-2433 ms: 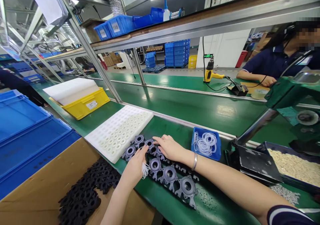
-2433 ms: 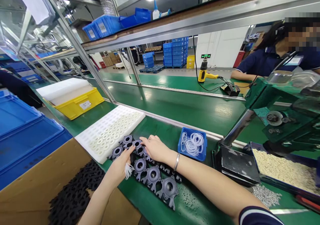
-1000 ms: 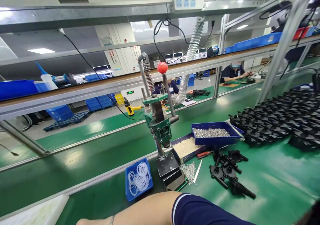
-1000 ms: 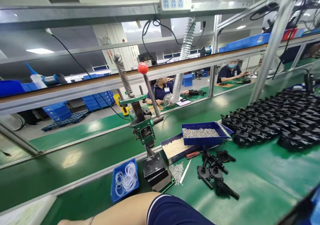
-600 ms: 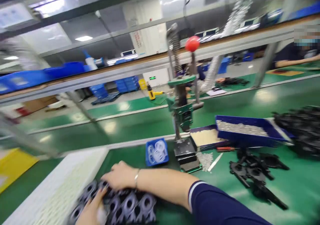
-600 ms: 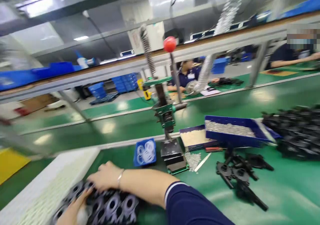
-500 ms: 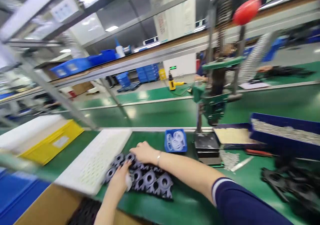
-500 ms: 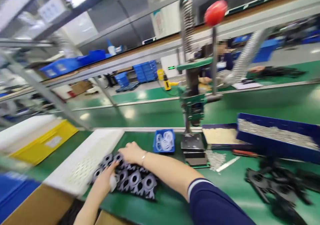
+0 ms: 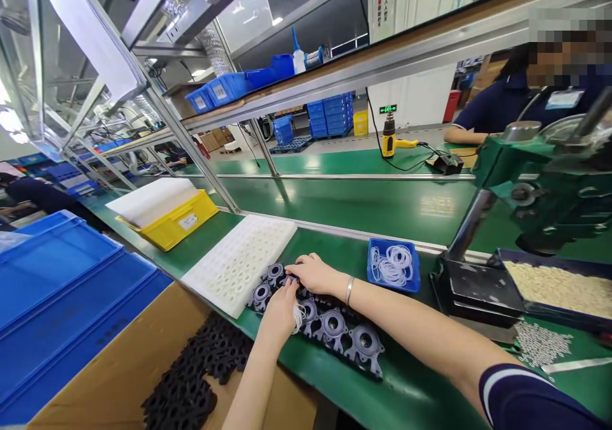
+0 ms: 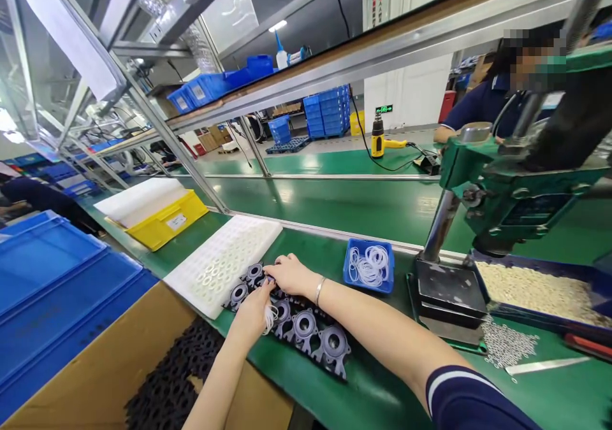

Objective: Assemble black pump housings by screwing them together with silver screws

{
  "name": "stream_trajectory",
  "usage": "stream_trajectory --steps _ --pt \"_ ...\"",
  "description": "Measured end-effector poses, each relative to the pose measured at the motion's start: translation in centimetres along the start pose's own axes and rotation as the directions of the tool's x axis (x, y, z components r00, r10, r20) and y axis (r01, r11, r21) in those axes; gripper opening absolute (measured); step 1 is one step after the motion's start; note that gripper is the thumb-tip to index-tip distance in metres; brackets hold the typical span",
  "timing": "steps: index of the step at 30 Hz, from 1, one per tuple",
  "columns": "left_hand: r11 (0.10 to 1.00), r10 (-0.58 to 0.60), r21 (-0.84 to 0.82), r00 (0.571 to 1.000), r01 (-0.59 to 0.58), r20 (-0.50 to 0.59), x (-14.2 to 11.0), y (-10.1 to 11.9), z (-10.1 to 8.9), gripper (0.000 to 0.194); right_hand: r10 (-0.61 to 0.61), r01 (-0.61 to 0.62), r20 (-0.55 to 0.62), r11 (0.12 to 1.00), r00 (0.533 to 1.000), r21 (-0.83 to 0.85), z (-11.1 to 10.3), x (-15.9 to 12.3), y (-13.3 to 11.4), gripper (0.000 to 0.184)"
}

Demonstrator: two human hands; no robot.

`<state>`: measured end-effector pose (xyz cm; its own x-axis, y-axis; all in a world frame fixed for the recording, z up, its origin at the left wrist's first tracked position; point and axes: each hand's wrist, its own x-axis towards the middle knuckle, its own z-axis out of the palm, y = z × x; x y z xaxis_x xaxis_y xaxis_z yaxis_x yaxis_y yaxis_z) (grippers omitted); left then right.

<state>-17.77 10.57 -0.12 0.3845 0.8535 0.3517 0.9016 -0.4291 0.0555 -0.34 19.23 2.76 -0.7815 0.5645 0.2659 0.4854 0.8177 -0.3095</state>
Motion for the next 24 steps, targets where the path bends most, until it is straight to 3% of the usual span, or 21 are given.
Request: stream_trajectory --steps 5,9,16,21,24 --pt "1.000 -0.023 0.009 1.000 0.022 0.016 0.2 0.0 1.1 0.043 0.052 -0.052 -0.003 0.999 0.999 0.014 -0.5 -0.7 1.7 0.047" --pt "0.998 -0.052 0.032 0.997 0.051 0.051 0.3 0.6 1.7 0.042 0.100 -0.099 -0.006 0.994 0.995 0.041 -1.0 -2.3 1.6 0.049" --pt "0.990 -0.097 0.117 0.985 0.081 0.142 0.9 1.7 1.0 0.042 0.123 -0.119 -0.033 0.987 0.992 0.106 -1.5 -4.3 -0.8 0.046" --pt "0.983 -0.052 0.183 0.985 0.021 0.165 1.9 2.1 -0.7 0.047 0.178 -0.166 -0.148 0.982 0.973 0.092 -4.2 -6.0 -3.4 0.047" --pt "0.976 -0.017 0.218 0.983 -0.023 0.182 2.6 0.8 -1.5 0.052 0.185 -0.169 -0.232 0.982 0.955 0.088 -5.9 -8.0 -4.2 0.039"
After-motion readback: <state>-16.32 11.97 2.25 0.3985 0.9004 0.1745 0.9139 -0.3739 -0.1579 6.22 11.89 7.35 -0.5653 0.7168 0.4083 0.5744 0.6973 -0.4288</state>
